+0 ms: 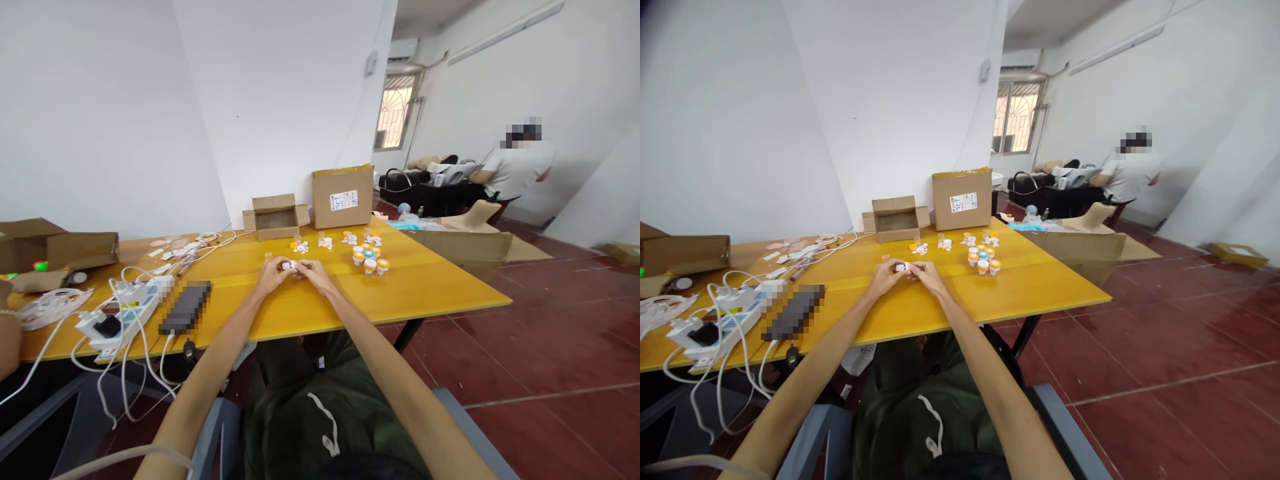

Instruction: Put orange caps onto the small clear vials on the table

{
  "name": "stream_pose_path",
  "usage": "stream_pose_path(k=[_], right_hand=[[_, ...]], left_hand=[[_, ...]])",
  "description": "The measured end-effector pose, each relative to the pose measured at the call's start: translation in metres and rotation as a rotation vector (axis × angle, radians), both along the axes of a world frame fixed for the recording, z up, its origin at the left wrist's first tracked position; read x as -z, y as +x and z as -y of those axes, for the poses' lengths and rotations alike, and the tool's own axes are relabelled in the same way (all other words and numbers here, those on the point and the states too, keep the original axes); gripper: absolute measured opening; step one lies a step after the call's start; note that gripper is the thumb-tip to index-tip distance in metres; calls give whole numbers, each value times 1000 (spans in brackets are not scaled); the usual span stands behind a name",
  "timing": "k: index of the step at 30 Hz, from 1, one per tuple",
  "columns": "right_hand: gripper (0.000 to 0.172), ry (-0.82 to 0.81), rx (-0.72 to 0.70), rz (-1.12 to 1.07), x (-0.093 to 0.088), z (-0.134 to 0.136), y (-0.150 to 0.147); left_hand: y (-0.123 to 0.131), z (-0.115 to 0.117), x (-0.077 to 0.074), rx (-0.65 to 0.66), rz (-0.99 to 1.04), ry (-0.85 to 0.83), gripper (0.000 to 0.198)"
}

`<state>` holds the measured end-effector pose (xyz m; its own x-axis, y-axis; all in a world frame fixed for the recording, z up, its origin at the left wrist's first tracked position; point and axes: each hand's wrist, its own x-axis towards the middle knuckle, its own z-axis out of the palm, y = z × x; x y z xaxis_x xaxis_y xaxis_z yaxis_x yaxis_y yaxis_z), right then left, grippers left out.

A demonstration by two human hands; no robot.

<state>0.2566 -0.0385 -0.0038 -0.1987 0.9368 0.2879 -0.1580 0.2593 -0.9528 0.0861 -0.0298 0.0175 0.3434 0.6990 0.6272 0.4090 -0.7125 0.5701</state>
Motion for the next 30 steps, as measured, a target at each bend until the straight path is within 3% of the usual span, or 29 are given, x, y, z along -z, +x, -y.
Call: stream_pose_path(k=[6,19,25,30], right_hand=[[39,-15,-9,27,-2,2,-1],[14,-75,55,72,-2,0,-6],[11,-67,116,130,1,-2,-9],[11,-1,266,354,-4,-8,-16]], left_hand=[[1,0,-2,-4,-19,42,16],[0,-6,3,109,72,-182,23],[-4,-3,-4,-8,142,-168,13],[-14,-5,-9,-126,285,-153,12]])
